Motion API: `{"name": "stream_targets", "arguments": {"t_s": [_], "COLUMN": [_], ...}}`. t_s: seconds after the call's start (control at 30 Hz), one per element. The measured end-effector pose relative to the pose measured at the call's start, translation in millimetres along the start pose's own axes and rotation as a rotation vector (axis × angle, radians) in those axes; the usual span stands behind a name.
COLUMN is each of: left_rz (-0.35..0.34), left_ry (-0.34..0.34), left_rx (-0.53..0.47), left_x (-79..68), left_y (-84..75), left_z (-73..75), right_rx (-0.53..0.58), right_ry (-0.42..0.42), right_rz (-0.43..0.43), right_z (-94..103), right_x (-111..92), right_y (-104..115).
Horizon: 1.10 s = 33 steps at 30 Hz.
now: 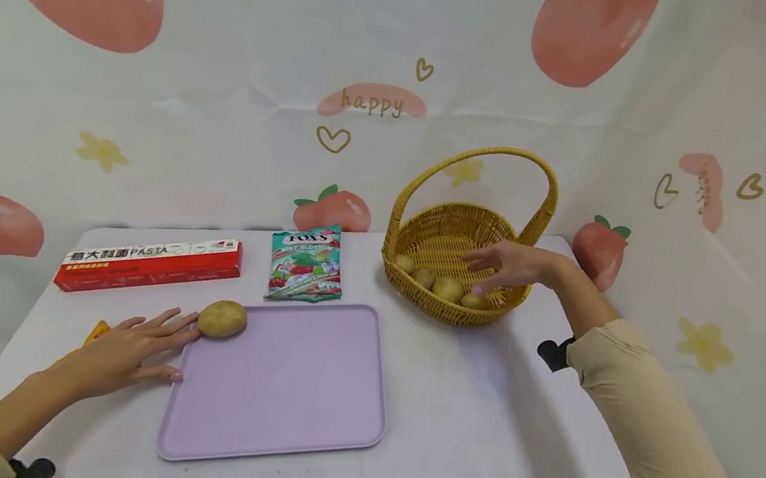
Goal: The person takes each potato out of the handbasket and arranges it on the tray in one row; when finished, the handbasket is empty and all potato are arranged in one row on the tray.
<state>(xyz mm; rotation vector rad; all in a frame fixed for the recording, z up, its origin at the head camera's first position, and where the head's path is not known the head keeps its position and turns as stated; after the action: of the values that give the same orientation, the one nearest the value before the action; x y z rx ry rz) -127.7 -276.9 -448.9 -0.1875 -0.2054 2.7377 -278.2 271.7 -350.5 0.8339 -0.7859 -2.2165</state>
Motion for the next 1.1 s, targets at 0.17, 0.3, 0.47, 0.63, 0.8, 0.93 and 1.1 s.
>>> {"name": "stream_targets", "arguments": {"t_s": [0.17,0.3,0.47,0.63,0.8,0.93,1.1], "left_rz": [0.016,0.012,0.01,0.007,0.01,0.003,0.003], "left_ry": [0.015,0.016,0.015,0.018,0.026,0.022,0.02], "left_rx": [-0.029,-0.038,-0.043,-0.045,-0.041,-0.046,-0.041], "left_x": [-1.5,-1.4,-1.0,-0.5,-0.3,0.4,0.1], "left_y": [1.9,1.8,1.7,0.9,0.3,-0.4,-0.4], "left_z": [1.0,0.2,-1.5,-1.7,0.3,1.8,2.0], "right_rx": [0.097,0.237,0.353,0.358,0.313,0.219,0.093], "right_ry": [0.086,0.117,0.116,0.136,0.134,0.139,0.127], "right_rz": [-0.105,-0.198,-0.287,-0.323,-0.336,-0.329,-0.264], "right_z": [3.5,5.3,4.6,1.0,-3.1,-7.5,-9.3], "right_x": [-1.8,2.6,7.9,12.7,18.9,24.2,26.0], "right_y": [-16.3,-26.0,-35.2,-41.4,-44.9,-45.8,-43.7]}}
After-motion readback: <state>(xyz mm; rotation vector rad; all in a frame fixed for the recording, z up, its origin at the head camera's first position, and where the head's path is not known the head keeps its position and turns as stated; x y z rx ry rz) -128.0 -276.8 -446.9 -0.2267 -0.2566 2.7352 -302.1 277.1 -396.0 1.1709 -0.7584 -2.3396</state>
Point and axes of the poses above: each hand's wrist, its own x-axis towards the middle knuckle, its own z-axis out of the back of the hand, y = z × x, the point moved 4 cm from there along x, towards the middle knuckle, and after that the axes turned 10 degrees about z, right-handed, at the moved point
